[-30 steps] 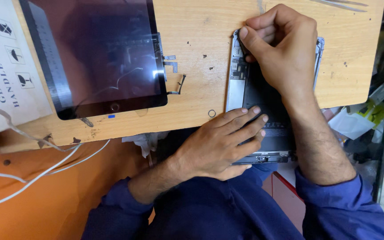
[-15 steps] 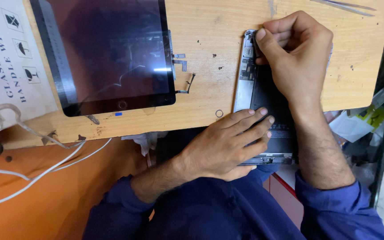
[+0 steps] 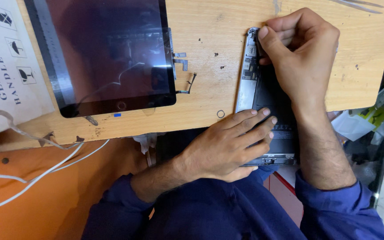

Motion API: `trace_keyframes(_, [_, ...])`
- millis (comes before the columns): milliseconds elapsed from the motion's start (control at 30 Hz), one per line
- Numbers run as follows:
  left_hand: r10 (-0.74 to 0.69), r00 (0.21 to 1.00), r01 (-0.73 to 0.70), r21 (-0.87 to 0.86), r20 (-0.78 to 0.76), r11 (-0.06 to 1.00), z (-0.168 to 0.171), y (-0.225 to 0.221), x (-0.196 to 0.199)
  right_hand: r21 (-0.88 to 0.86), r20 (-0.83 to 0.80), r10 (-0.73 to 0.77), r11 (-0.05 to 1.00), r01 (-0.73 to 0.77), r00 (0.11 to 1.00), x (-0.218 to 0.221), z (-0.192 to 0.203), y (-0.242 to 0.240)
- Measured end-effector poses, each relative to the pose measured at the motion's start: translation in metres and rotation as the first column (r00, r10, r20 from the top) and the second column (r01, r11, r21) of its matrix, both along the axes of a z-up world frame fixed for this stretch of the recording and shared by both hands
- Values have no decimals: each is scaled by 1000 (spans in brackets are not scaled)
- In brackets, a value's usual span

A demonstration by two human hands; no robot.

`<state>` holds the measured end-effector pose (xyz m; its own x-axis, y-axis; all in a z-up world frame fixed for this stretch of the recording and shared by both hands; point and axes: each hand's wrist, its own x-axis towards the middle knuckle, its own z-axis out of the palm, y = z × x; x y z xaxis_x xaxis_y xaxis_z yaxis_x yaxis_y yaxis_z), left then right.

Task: The person works on a disassembled tablet, using a metal spudger to pry and separate internal components. They apply adhesive from a small bottle along the edges of the battery area and press the casing to secure it.

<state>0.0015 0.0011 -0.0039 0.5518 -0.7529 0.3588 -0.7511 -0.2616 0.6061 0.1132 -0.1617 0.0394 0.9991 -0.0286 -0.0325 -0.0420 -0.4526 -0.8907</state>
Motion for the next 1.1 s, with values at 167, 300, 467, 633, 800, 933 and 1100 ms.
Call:
trace_keyframes(167, [-6,1000,6,-2,-2,1000,0,1,0,-68,-9,1,998,-1,1000,3,4,3])
trace_keyframes(300, [-12,1000,12,-8,-8,1000,0,0,1,-29,-1,43,999,-43,999,6,5,2])
trace_keyframes(467, [-14,1000,13,-5,-8,1000,0,1,2,-31,-20,50,998,-50,999,8,5,3])
trace_keyframes(633, [-15,1000,15,-9,-23,1000,2,-1,1,-22,-3,86,996,-86,996,8,-3,-3])
trace_keyframes(800, [-6,1000,6,20,0,1000,3,-2,0,-12,53,170,985,-170,984,10,-17,-12])
trace_keyframes(933, [11,1000,-11,25,21,1000,6,-2,-1,75,1,152,986,-151,988,10,-17,-21])
trace_keyframes(1100, [31,999,-31,5,6,1000,6,-4,-4,182,49,-46,983,37,998,-1,3,-77])
